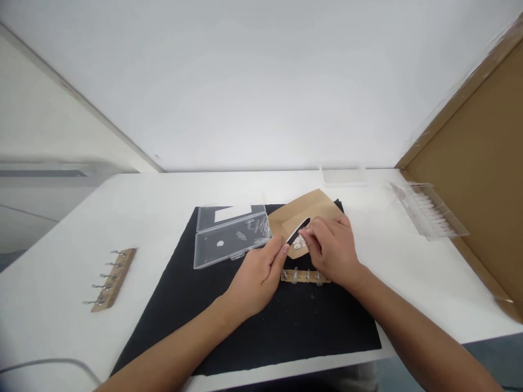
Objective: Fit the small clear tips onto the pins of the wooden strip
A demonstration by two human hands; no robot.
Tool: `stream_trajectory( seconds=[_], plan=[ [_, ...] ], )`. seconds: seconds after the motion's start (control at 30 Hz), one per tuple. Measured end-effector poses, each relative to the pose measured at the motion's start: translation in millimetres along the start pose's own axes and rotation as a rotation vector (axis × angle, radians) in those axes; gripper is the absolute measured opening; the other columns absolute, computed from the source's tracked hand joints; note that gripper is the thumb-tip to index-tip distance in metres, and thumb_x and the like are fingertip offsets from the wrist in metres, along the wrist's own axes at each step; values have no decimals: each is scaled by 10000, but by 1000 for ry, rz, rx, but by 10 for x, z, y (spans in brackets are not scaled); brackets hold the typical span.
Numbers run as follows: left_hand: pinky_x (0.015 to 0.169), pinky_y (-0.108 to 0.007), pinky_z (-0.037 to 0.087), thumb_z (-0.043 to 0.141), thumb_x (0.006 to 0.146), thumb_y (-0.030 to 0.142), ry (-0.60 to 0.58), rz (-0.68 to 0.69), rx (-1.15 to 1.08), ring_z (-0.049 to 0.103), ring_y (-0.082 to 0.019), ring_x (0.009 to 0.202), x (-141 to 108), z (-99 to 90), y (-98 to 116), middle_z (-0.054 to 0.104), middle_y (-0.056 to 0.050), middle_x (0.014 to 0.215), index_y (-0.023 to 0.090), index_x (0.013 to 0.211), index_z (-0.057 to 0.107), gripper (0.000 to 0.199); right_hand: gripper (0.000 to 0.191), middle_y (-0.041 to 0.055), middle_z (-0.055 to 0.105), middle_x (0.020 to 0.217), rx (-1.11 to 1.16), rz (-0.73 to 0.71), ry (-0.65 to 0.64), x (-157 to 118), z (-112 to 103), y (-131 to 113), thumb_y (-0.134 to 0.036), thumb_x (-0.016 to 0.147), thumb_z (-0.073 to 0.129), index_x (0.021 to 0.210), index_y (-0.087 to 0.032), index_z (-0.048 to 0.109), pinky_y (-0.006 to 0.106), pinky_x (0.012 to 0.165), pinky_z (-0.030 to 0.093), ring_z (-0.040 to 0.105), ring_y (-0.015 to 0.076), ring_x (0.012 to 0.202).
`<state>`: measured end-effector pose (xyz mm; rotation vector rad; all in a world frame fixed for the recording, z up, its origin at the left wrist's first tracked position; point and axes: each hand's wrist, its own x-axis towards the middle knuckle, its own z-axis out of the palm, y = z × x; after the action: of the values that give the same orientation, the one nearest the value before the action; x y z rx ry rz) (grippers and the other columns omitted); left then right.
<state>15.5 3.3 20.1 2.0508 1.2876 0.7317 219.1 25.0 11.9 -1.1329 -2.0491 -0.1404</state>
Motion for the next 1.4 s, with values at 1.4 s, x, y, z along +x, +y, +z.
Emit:
stream_trajectory(
  seconds=[1.4],
  plan=[
    [725, -291, 562, 610, 1060, 292, 94, 334, -214, 693, -193, 922, 147, -67, -296, 762, -93, 1029, 192, 1067, 772, 190, 257, -42, 734, 755, -27, -248, -2, -171, -43, 38, -245, 977, 777, 834, -230, 564, 355, 729, 342, 666, 130, 686]
  ],
)
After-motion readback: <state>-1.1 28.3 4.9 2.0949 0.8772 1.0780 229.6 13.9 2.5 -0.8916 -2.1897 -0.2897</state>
